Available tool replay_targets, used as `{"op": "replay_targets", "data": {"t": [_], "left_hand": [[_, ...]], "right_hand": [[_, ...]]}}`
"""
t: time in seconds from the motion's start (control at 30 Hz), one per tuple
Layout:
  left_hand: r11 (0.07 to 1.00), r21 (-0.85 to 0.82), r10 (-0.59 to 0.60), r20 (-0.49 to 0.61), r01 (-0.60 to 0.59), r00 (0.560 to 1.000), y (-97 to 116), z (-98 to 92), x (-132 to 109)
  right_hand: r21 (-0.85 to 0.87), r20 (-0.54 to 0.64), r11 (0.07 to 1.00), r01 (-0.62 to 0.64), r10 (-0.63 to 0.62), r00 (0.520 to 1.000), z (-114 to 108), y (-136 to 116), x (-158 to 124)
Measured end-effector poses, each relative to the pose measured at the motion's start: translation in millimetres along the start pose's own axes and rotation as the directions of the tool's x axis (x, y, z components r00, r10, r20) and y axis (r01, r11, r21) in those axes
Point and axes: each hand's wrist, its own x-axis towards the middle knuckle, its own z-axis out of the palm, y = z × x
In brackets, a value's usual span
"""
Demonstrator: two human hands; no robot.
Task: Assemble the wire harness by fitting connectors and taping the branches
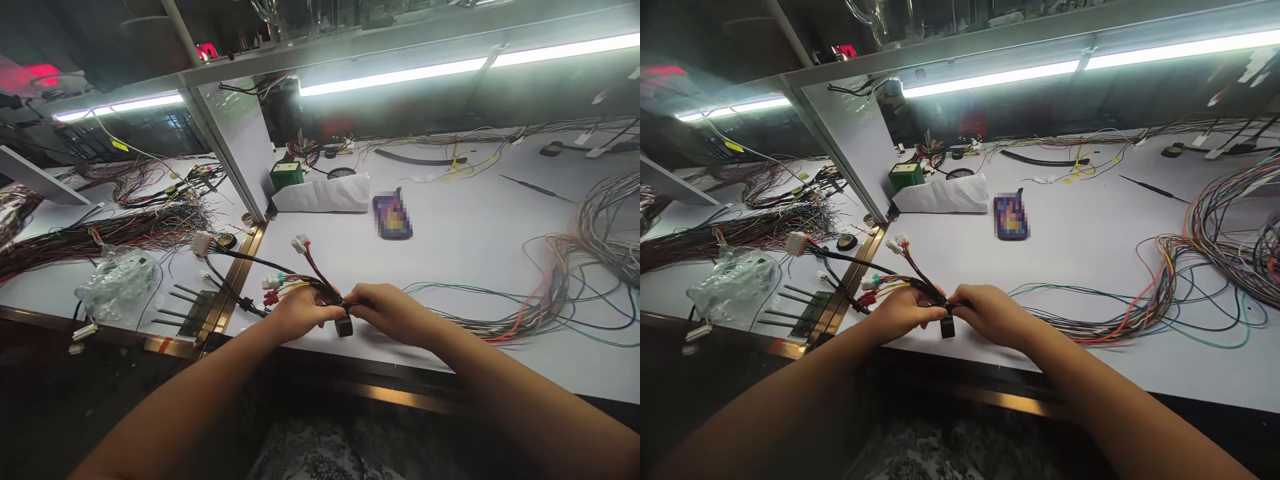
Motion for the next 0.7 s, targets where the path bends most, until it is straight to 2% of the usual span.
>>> {"op": "replay_targets", "data": {"t": [0.1,0.17,0.27,0.33,0.4,0.43,0.5,0.57,0.6,0.63,0.7], "left_hand": [[0.981,-0.191,-0.007,0.12,0.03,0.993,-5,-3.2,2],[0.961,-0.269,-0.013,0.164,0.058,0.986,-7,-5.4,4],[0.937,-0.341,-0.025,0.167,0.081,0.986,-8,-7.8,7],[0.931,-0.357,-0.019,0.169,0.079,0.985,-7,-8.6,9],[0.935,-0.347,-0.015,0.178,0.077,0.984,-6,-8.9,9],[0.941,-0.331,-0.014,0.175,0.072,0.984,-6,-8.7,8],[0.967,-0.249,-0.011,0.165,0.053,0.986,-6,-7.7,5],[0.999,-0.051,0.004,0.129,0.002,0.992,-5,-5.1,0],[0.996,0.082,0.033,0.096,-0.04,0.995,-4,-3.3,-3],[0.972,0.215,0.082,0.064,-0.094,0.995,-2,-1.2,-5],[0.883,0.413,0.225,0.048,-0.225,0.973,1,2.6,-10]], "right_hand": [[0.026,-0.01,0.999,0.042,-0.042,0.999,5,8,2],[-0.005,-0.006,0.996,0.089,-0.089,0.996,9,14,3],[-0.242,-0.046,0.947,0.21,-0.228,0.973,14,18,2],[-0.442,-0.021,0.841,0.313,-0.358,0.933,15,15,0],[-0.529,0.045,0.758,0.381,-0.424,0.905,15,10,-3],[-0.514,0.052,0.767,0.383,-0.418,0.907,15,8,-4],[-0.374,-0.074,0.887,0.272,-0.32,0.944,13,7,-3],[-0.062,-0.201,0.996,0.065,-0.076,0.977,12,11,2],[0.114,-0.196,0.992,-0.047,0.069,0.978,12,14,6],[0.258,-0.124,0.954,-0.152,0.189,0.974,13,18,12],[0.383,0.154,0.864,-0.328,0.29,0.945,15,24,24]]}}
